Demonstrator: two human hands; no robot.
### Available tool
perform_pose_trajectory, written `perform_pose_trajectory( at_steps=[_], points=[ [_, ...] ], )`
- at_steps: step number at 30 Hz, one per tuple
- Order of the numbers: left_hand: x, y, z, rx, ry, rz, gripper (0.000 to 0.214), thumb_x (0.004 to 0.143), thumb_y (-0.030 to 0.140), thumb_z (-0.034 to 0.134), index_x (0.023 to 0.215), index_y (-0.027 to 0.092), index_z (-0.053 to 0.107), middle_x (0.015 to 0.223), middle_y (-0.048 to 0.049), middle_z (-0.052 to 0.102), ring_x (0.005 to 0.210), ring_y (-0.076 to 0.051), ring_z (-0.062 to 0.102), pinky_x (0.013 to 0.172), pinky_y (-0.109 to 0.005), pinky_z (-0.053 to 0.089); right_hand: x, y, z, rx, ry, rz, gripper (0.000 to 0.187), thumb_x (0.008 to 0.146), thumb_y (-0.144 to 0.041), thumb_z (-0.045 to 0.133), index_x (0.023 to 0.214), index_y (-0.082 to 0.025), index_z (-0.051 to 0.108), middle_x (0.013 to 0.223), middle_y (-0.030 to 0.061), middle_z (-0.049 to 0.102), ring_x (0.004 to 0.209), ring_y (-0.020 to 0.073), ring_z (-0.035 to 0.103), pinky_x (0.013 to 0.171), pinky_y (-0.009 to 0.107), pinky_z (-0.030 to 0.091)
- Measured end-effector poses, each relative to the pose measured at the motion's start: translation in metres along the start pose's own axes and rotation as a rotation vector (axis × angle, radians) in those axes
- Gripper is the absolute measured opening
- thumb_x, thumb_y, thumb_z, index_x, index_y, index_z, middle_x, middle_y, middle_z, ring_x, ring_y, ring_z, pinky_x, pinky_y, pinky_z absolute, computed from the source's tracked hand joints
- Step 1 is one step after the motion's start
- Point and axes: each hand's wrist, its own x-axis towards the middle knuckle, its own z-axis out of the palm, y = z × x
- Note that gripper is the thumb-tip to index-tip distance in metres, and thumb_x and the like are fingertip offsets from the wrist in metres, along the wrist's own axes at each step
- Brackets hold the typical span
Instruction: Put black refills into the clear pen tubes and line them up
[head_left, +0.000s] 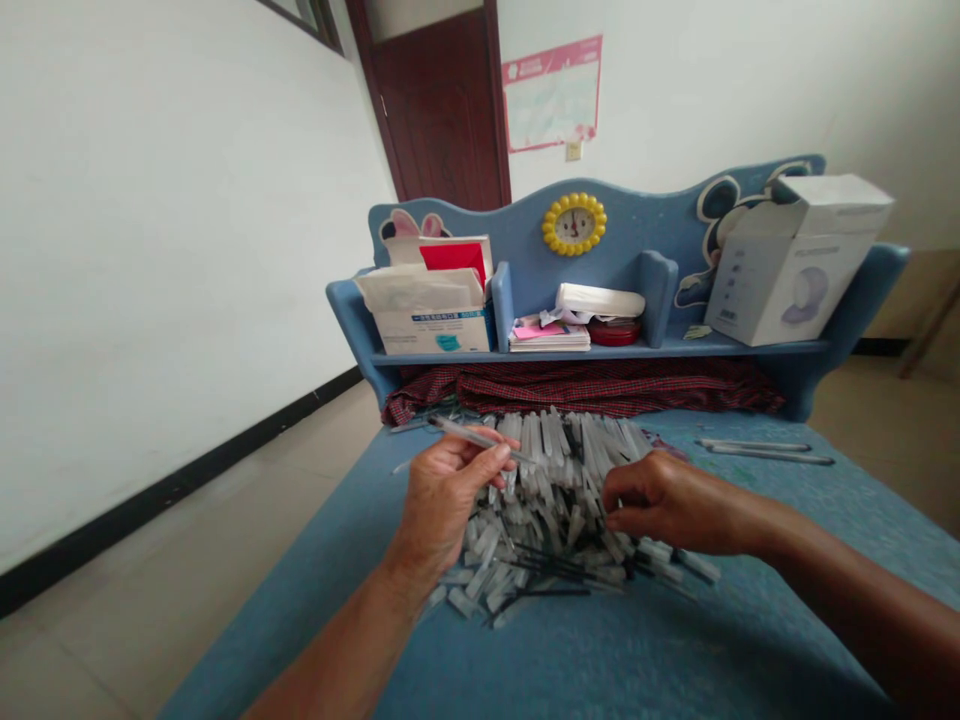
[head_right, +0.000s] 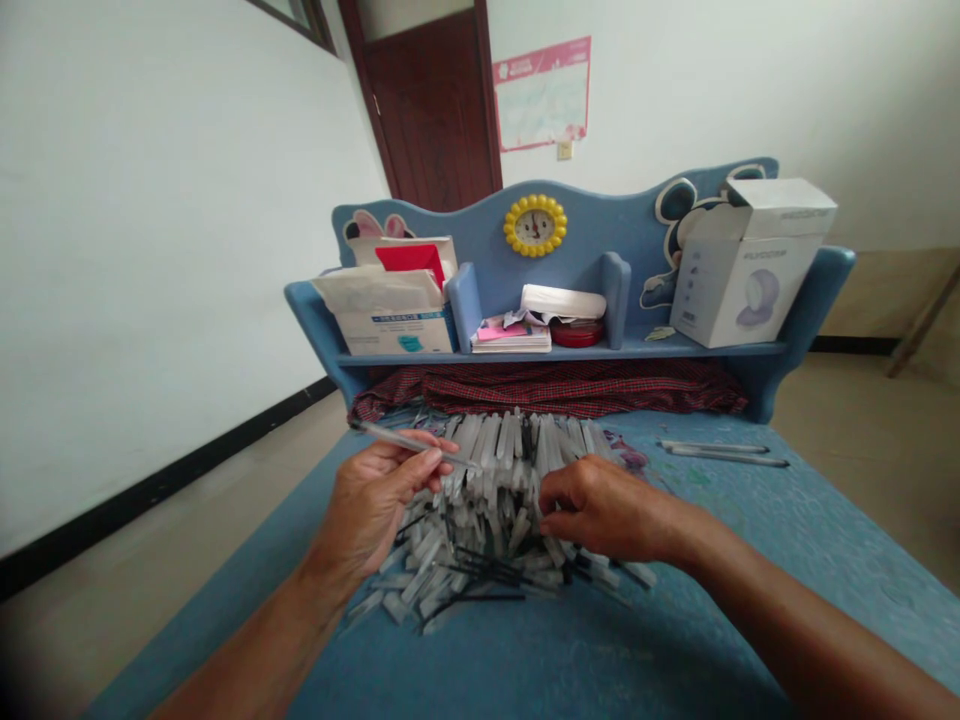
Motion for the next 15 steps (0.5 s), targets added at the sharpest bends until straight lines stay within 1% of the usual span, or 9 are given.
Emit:
perform_pose_trajectory(
  at_steps=[4, 9, 11, 15],
  points=[
    [0.001, -0.001, -0.002, -0.067, -0.033, -0.036, 0.012, 0.068, 0.019, 0.071, 0.077, 0.014, 0.065, 0.078, -0.0047, 0.07, 0.063, -0.013, 0.062, 0.053, -0.019, 0.047, 0.002, 0.002, 0.002, -0.037, -0.037, 0.016, 0.01, 0.076, -0.017, 0.054, 0.072, -0.015, 0.063, 0.054, -0.0055, 0.048, 0.049, 0.0058, 0.04, 0.047, 0.018, 0.026],
    [0.0, -0.004, -0.002, -0.119, -0.069, -0.066, 0.011, 0.069, 0.017, 0.07, 0.078, 0.014, 0.064, 0.08, -0.005, 0.07, 0.064, -0.013, 0.062, 0.052, -0.019, 0.047, 0.0, 0.006, -0.005, -0.152, -0.172, 0.019, 0.007, 0.069, -0.013, 0.055, 0.068, -0.016, 0.062, 0.059, -0.0034, 0.055, 0.054, 0.0081, 0.046, 0.051, 0.019, 0.03],
    [-0.001, -0.005, -0.001, -0.123, -0.08, -0.075, 0.012, 0.069, 0.016, 0.07, 0.079, 0.014, 0.064, 0.08, -0.005, 0.07, 0.064, -0.013, 0.062, 0.053, -0.019, 0.048, -0.002, 0.006, -0.009, -0.189, -0.217, 0.049, 0.008, 0.067, -0.013, 0.056, 0.069, -0.016, 0.064, 0.06, -0.0025, 0.057, 0.056, 0.0088, 0.048, 0.052, 0.019, 0.031],
    [-0.001, -0.005, 0.0, -0.113, -0.091, -0.099, 0.012, 0.07, 0.015, 0.07, 0.08, 0.013, 0.065, 0.081, -0.005, 0.07, 0.064, -0.012, 0.061, 0.053, -0.019, 0.048, -0.007, 0.006, -0.018, -0.279, -0.253, 0.14, 0.008, 0.066, -0.015, 0.059, 0.069, -0.016, 0.066, 0.063, -0.0001, 0.062, 0.058, 0.0104, 0.052, 0.051, 0.02, 0.031]
  ],
)
